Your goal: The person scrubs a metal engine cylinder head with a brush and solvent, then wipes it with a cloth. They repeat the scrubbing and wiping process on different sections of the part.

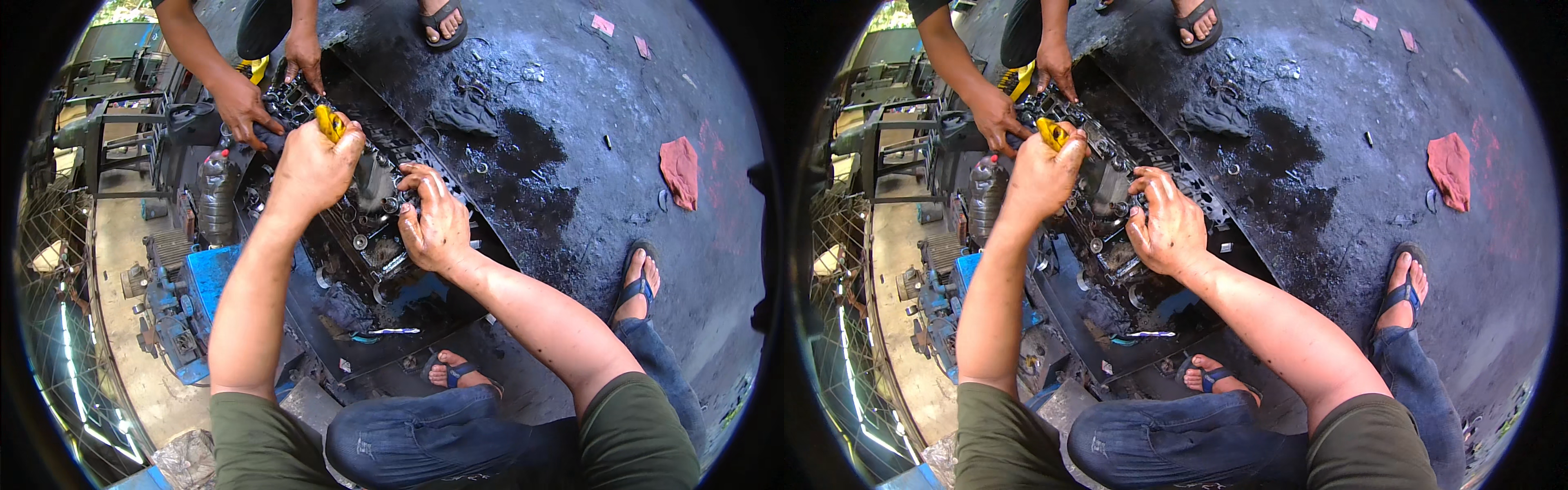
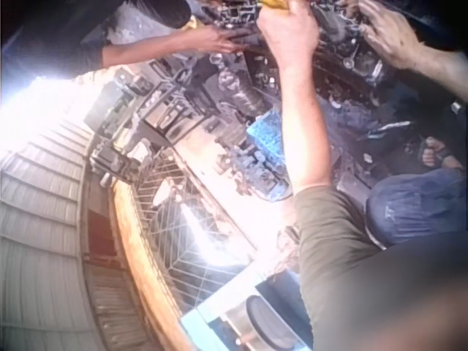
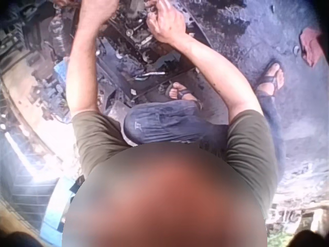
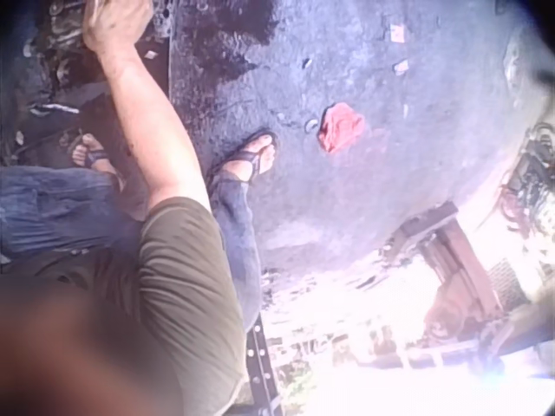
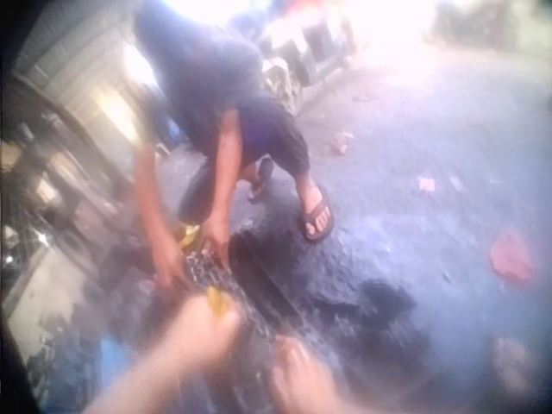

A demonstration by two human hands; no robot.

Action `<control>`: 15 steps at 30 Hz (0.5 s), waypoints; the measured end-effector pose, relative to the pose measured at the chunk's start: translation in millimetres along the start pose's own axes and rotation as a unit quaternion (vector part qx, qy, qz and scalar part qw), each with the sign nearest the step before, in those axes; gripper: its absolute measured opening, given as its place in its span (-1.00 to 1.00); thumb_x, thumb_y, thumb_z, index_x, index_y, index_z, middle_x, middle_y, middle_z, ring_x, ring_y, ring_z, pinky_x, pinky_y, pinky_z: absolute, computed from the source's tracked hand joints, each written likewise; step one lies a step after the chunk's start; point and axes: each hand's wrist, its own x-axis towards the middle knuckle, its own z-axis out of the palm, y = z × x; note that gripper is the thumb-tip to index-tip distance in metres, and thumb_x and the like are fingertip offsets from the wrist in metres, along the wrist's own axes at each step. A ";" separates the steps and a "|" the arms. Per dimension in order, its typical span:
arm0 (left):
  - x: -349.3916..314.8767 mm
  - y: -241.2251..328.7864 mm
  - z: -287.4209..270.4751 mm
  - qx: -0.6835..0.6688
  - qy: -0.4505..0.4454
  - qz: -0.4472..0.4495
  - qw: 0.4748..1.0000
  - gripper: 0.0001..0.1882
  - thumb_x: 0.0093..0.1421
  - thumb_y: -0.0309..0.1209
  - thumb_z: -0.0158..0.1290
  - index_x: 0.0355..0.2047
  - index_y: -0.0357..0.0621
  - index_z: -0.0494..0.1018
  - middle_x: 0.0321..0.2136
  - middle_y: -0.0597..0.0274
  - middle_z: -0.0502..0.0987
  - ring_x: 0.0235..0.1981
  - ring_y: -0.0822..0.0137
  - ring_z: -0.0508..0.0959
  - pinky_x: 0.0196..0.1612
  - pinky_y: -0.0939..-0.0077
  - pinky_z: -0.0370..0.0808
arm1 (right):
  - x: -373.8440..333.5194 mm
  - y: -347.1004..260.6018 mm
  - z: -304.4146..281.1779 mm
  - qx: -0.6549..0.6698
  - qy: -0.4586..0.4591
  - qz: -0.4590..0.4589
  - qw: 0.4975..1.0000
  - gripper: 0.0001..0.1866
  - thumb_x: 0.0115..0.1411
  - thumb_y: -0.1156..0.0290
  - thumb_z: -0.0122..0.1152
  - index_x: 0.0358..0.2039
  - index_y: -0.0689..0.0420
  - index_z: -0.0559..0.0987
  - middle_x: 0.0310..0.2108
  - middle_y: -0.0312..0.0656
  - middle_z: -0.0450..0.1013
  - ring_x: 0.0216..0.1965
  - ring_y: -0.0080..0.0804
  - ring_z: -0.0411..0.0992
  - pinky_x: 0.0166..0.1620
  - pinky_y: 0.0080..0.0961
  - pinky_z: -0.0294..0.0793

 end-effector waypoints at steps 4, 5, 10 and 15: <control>-4.0 4.9 -12.4 -0.001 -0.005 0.033 0.999 -0.67 0.31 -0.23 0.10 -0.33 -0.33 0.59 -0.52 -0.19 0.61 -0.40 -0.14 0.70 -0.29 0.09 0.57 | 0.1 -1.3 -0.3 0.001 0.013 -0.001 1.000 -0.65 0.23 0.33 0.12 0.01 0.15 0.46 0.18 0.07 0.45 0.14 0.11 0.50 0.14 -0.07 0.55; -6.8 7.1 -17.1 0.004 0.009 0.020 1.000 -0.68 0.31 -0.24 0.10 -0.35 -0.32 0.58 -0.54 -0.14 0.61 -0.43 -0.06 0.69 -0.31 0.12 0.56 | -0.6 -1.5 -0.2 0.004 0.014 0.002 1.000 -0.64 0.23 0.33 0.12 0.02 0.16 0.46 0.18 0.07 0.45 0.15 0.12 0.50 0.15 -0.07 0.55; -15.4 12.9 -18.7 -0.124 0.067 -0.019 0.990 -0.72 0.40 -0.31 0.11 -0.41 -0.23 0.54 -0.64 0.21 0.48 -0.56 0.46 0.45 -0.42 0.36 0.46 | -0.7 -0.9 1.1 0.015 0.014 0.006 1.000 -0.58 0.19 0.39 0.11 0.07 0.20 0.43 0.18 0.13 0.46 0.17 0.18 0.49 0.18 -0.04 0.51; -11.1 -7.8 -2.6 0.042 -0.040 0.134 0.989 -0.74 0.36 -0.28 0.08 -0.30 -0.25 0.57 -0.45 -0.16 0.63 -0.41 -0.16 0.66 -0.31 0.08 0.56 | 0.0 1.4 2.5 0.005 0.025 -0.016 1.000 -0.58 0.17 0.40 0.14 0.06 0.19 0.44 0.17 0.10 0.45 0.16 0.14 0.49 0.19 -0.04 0.52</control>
